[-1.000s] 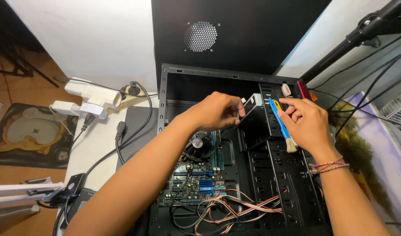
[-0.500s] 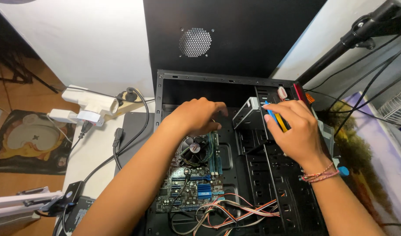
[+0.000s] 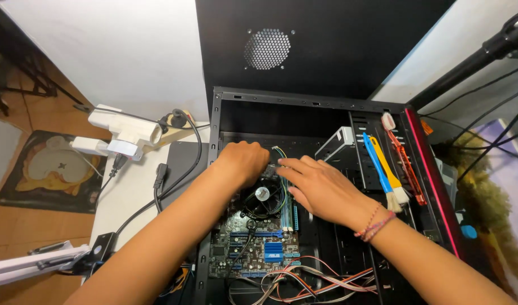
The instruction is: Remove and clean a RAM module from a computer motherboard using a brush.
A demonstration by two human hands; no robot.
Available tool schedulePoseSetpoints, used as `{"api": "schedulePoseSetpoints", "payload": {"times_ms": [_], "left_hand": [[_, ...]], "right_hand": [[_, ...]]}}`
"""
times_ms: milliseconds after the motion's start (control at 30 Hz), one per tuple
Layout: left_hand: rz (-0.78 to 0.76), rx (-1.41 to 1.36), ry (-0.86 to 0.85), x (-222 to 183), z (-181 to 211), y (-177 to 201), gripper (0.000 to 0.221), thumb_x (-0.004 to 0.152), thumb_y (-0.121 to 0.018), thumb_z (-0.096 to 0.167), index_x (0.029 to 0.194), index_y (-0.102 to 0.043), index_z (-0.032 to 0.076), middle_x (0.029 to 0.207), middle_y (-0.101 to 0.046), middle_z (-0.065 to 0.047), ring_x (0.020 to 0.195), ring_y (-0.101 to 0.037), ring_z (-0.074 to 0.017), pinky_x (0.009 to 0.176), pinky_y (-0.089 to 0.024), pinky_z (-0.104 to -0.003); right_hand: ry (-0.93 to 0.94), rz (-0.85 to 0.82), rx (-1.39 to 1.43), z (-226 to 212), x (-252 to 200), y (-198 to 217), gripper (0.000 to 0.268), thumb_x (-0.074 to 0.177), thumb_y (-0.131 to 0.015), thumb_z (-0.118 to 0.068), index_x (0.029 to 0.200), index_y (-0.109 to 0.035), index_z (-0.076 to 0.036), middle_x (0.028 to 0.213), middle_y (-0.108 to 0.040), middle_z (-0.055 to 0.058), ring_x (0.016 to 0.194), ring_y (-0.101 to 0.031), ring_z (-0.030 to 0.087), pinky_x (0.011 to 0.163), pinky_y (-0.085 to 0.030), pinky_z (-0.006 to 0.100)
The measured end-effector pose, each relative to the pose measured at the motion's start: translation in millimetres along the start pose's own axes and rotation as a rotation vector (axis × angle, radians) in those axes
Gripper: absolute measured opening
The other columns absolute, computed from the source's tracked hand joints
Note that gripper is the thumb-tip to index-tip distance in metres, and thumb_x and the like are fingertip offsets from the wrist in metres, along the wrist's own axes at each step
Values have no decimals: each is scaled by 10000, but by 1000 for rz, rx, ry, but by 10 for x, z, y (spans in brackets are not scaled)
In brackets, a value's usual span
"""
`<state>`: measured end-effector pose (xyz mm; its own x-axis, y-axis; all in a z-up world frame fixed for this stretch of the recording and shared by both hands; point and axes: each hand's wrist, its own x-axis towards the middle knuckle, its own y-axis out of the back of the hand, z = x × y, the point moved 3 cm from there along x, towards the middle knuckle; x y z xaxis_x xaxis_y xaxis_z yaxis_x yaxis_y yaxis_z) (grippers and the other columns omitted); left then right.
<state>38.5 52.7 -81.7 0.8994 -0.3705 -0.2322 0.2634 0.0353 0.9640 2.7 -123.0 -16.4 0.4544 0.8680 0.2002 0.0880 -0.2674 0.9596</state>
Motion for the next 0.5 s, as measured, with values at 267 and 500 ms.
{"api": "schedulePoseSetpoints", "payload": {"times_ms": [267, 500], "left_hand": [[-148, -53, 133, 149, -98, -142, 203, 892, -674, 88, 1081, -748, 71, 1139, -733, -170, 1059, -716, -380, 836, -614, -459], [-220, -89, 161, 241, -167, -193, 283, 862, -706, 72, 1144, -722, 72, 1180, -724, -175, 1089, -709, -370, 869, -605, -437]], "right_hand": [[-142, -263, -45, 330, 184, -337, 226, 819, -671, -84, 1033, -746, -89, 1019, -737, 39, 995, -629, 278, 849, -498, 425], [-320, -226, 78, 436, 167, -265, 289, 860, -698, -178, 1144, -721, -133, 735, -704, 193, 755, -680, 410, 727, -542, 514]]}}
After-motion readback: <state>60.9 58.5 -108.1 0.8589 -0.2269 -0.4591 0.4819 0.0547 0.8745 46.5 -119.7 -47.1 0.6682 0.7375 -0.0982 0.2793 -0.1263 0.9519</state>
